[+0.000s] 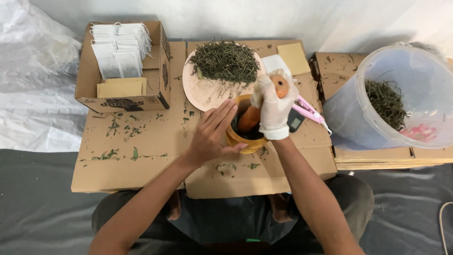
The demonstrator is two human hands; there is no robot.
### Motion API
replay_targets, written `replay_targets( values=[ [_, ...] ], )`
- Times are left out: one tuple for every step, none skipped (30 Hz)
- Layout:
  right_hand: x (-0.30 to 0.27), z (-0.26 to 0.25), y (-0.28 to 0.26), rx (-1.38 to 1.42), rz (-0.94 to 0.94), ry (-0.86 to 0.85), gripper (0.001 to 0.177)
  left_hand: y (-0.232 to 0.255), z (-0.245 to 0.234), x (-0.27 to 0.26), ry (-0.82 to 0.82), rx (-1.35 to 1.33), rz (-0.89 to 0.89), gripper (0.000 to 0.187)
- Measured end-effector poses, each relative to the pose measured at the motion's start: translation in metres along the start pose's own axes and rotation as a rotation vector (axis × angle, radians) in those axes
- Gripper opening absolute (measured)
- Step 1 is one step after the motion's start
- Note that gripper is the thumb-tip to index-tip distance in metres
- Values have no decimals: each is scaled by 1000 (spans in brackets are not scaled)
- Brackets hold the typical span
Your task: Grinding dried tea leaves into a finer powder using a wooden mortar and pestle.
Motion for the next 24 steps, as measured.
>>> replay_targets(
  values=[
    [0,-3,-7,3,-4,-1,24,-2,1,0,2,3,4,96],
    [-3,0,-10,68,53,-93,24,-2,1,-2,17,13,14,97],
    [-6,2,-13,133,110,-186,25,-2,2,-3,33,23,24,98],
    [-7,-2,-16,129,112,-181,25,-3,2,-4,31,18,23,98],
    [-8,0,-18,180,127,-269,22,-3,2,-4,46,29,42,97],
    [-10,2,-22,231,142,-356,20,-2,2,-4,61,40,61,97],
    [-7,0,-21,228,145,-352,20,-1,3,-3,59,35,59,97],
    [-5,2,-22,249,134,-397,19,1,3,-2,70,38,70,96],
    [-3,4,-23,269,121,-443,19,2,2,1,81,42,81,96],
    [-1,3,-20,269,109,-440,19,4,0,1,81,42,94,96],
    [2,1,-15,241,121,-413,16,2,0,2,52,42,74,94],
    [2,-2,-9,211,137,-388,17,2,0,-1,24,43,50,93],
    [6,4,-15,210,127,-387,17,0,2,1,27,42,59,93],
    [8,9,-22,186,105,-363,18,-1,3,-1,20,40,42,92],
    [9,14,-28,161,83,-338,19,-3,3,-3,12,38,26,92],
    [9,15,-21,164,88,-335,19,-1,3,-3,6,38,22,92],
    [8,17,-16,137,69,-332,20,-1,2,-3,-7,42,5,92],
    [11,19,-12,108,43,-333,21,-2,3,-1,-12,48,-6,93],
    [10,18,-9,108,40,-335,21,-1,3,3,-10,49,-5,93],
    [6,18,-7,99,45,-347,21,1,3,4,-24,26,-45,92],
    [2,18,-5,90,50,-358,21,2,3,5,-38,2,-84,93],
    [-5,14,-6,86,47,-363,21,3,3,5,-31,1,-83,93],
    [-13,14,-9,-10,21,-421,16,-3,9,4,-98,-59,-177,106],
    [-22,14,-11,-104,-4,-481,13,-7,14,2,-164,-117,-275,122]
  ],
)
Point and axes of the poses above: each hand's wrist, its own x-axis towards the middle knuckle, its own z-axis out of the palm, y = z × x, the point moved 7 cm from there along x, towards the middle knuckle, and after that the axes turned 11 degrees about -x, right-handed, at the moved point
